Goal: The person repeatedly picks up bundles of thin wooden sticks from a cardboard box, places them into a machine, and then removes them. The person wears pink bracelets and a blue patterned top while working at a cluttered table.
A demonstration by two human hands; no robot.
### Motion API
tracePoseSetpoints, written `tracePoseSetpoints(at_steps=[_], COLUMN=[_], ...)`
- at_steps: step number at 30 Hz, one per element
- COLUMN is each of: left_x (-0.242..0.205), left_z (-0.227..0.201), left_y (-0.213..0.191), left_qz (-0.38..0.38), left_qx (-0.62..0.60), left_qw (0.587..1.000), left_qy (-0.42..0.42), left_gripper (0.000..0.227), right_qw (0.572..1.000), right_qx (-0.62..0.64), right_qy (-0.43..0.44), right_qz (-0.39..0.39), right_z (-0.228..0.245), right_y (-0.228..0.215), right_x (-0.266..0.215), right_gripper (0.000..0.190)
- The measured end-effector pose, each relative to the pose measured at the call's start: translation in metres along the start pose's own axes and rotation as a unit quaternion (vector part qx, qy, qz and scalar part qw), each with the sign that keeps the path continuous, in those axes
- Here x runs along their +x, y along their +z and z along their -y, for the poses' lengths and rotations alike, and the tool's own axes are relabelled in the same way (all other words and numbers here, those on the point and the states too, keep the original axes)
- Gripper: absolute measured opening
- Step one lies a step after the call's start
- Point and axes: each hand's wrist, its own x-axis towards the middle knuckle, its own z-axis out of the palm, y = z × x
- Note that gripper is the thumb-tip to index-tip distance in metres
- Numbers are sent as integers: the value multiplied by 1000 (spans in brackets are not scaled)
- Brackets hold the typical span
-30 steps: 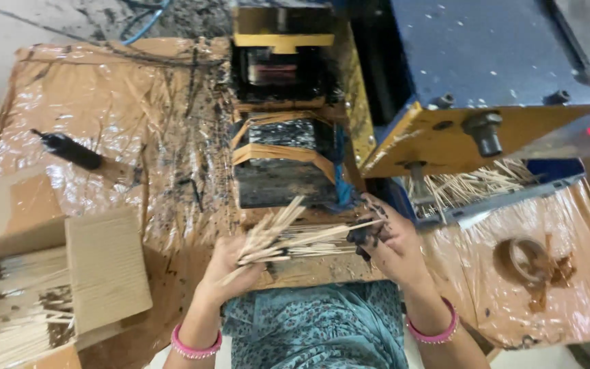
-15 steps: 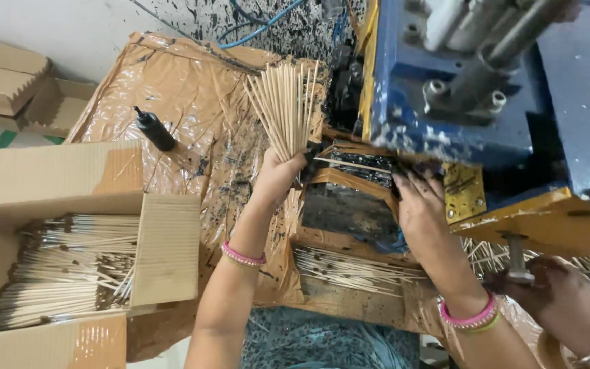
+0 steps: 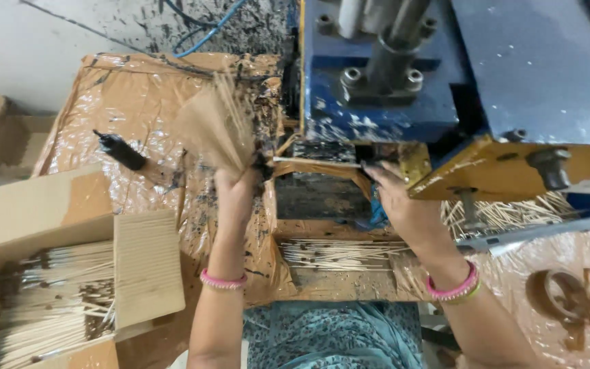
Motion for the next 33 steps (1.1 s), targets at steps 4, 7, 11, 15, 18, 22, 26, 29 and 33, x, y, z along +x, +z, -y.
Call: tracePoseSetpoints(at_steps=[4,7,11,15,18,22,26,29,33], left_x=[-69,-102,-131,-135,-107,-36,22,42,48], left_z=[-6,65,94,78,11,-33,-24,-3,28], left_y=[-15,-50,-52,-41,-22,-35,-19,-6,2], left_qz=[-64,-73,-66,244,256,140,39,47,58], left_qx=[5,-14,59,194,183,77,31,38,-26], left_qw=[998,997,994,950,949,964,999,998,998], left_qy=[13,0,57,-33,-22,214,8,-1,-4], left_gripper=[23,10,12,13,26,39,6,8,19], right_qw=[978,942,918,966,923,980,975,961,979], right_qx=[-167,-260,-320,33,290,150,-159,-234,-181], right_qy=[122,207,232,254,240,73,-104,-83,-42], right_qz=[-41,-52,-19,47,78,112,112,119,83], right_z=[42,13,53,74,66,72,86,81,70], right_y=[-97,-143,-141,-87,-56,-37,-5,1,0], right_x=[-59,-123,-107,-86,-62,2,65,69,53], right_gripper=[25,29,34,35,27,32,26,34,40])
